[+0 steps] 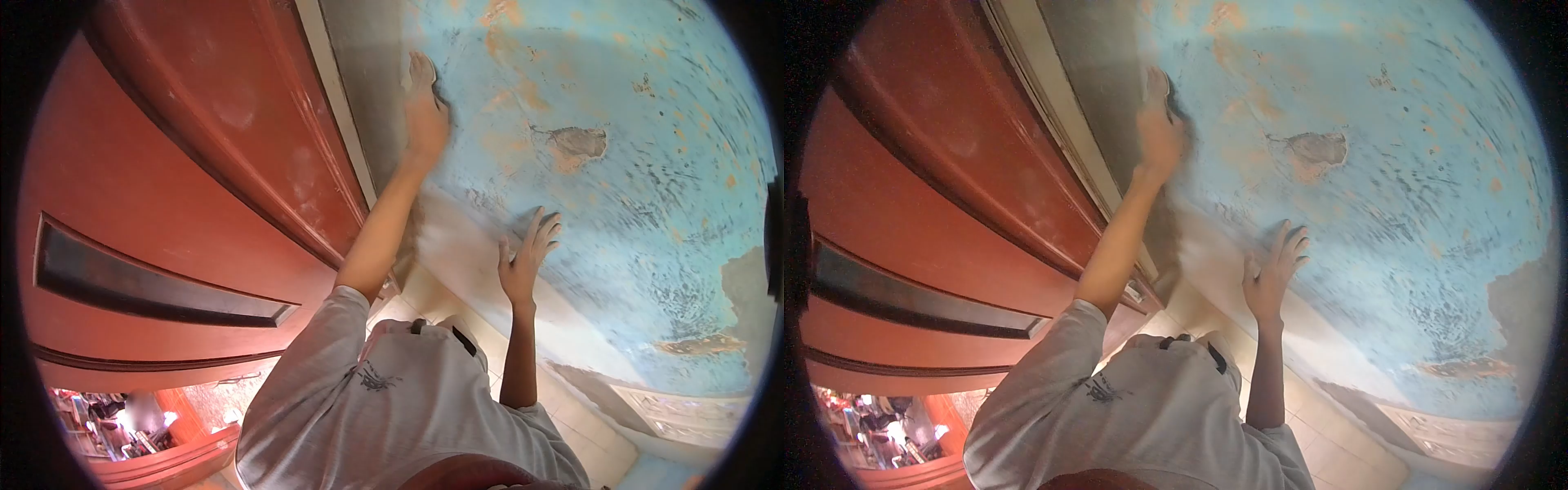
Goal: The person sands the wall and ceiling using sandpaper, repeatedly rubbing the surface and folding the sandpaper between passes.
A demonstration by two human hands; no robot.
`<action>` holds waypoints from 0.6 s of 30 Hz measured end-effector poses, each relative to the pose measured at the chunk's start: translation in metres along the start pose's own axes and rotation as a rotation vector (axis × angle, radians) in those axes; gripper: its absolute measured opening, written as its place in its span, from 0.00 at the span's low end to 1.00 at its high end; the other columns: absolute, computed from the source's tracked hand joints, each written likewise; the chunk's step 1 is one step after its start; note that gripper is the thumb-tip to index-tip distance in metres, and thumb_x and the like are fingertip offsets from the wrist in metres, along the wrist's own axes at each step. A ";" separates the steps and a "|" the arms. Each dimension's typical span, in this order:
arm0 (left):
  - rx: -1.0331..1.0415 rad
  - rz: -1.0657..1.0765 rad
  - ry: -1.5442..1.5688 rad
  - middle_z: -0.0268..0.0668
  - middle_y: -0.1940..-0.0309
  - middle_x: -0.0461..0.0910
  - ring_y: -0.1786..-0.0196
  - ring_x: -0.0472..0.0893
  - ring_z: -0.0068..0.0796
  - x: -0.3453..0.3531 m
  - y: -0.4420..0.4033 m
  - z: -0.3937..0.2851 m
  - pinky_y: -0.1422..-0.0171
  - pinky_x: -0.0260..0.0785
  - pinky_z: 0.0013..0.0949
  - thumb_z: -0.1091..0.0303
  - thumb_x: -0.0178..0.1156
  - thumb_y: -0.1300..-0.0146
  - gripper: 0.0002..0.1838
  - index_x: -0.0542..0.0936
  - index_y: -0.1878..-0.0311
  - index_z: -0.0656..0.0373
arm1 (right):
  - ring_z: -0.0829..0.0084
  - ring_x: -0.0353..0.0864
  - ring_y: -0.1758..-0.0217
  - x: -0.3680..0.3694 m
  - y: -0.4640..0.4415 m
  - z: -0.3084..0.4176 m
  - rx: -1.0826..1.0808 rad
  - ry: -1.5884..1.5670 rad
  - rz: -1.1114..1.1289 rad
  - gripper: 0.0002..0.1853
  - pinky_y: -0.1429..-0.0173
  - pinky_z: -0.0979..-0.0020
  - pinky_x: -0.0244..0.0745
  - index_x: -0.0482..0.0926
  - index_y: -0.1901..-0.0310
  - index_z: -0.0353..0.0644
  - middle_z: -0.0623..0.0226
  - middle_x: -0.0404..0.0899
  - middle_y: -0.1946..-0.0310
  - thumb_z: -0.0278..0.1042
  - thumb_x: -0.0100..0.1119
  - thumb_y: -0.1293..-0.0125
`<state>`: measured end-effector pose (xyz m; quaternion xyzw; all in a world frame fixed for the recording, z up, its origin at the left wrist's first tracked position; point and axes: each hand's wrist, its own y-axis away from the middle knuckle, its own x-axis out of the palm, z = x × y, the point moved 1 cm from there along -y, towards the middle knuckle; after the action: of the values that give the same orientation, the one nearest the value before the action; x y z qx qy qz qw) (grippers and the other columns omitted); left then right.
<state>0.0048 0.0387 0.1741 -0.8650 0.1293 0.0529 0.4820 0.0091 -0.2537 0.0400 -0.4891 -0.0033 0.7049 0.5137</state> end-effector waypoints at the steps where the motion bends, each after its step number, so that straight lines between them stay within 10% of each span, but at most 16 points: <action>1: 0.080 -0.041 -0.051 0.61 0.22 0.64 0.25 0.72 0.58 -0.003 -0.001 -0.002 0.22 0.66 0.40 0.94 0.50 0.43 0.43 0.61 0.19 0.70 | 0.26 0.30 0.14 0.000 -0.001 0.000 0.001 0.002 0.003 0.46 0.19 0.25 0.26 0.42 0.14 0.42 0.34 0.31 0.15 0.45 0.57 0.23; 8: -0.006 0.011 -0.073 0.62 0.23 0.64 0.27 0.73 0.61 -0.002 -0.001 0.002 0.25 0.69 0.42 0.93 0.51 0.43 0.42 0.62 0.20 0.70 | 0.24 0.30 0.14 0.004 0.000 0.000 -0.009 0.020 -0.012 0.47 0.19 0.24 0.26 0.41 0.14 0.40 0.33 0.31 0.15 0.48 0.56 0.22; 10: -0.021 0.037 0.064 0.62 0.18 0.54 0.16 0.55 0.59 -0.003 -0.007 -0.002 0.13 0.54 0.44 0.95 0.46 0.43 0.44 0.57 0.19 0.72 | 0.24 0.30 0.14 0.002 0.000 0.000 -0.004 0.037 -0.001 0.47 0.20 0.24 0.27 0.41 0.14 0.40 0.33 0.31 0.15 0.48 0.55 0.22; 18: 0.053 -0.009 0.018 0.60 0.20 0.61 0.21 0.65 0.61 -0.009 0.001 -0.006 0.18 0.60 0.46 0.93 0.50 0.43 0.43 0.62 0.20 0.68 | 0.24 0.30 0.14 0.004 -0.001 0.000 -0.016 0.047 -0.006 0.47 0.20 0.24 0.28 0.42 0.14 0.40 0.32 0.31 0.15 0.45 0.57 0.23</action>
<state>-0.0046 0.0346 0.1788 -0.8529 0.1313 0.0397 0.5037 0.0096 -0.2507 0.0376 -0.5097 0.0016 0.6917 0.5116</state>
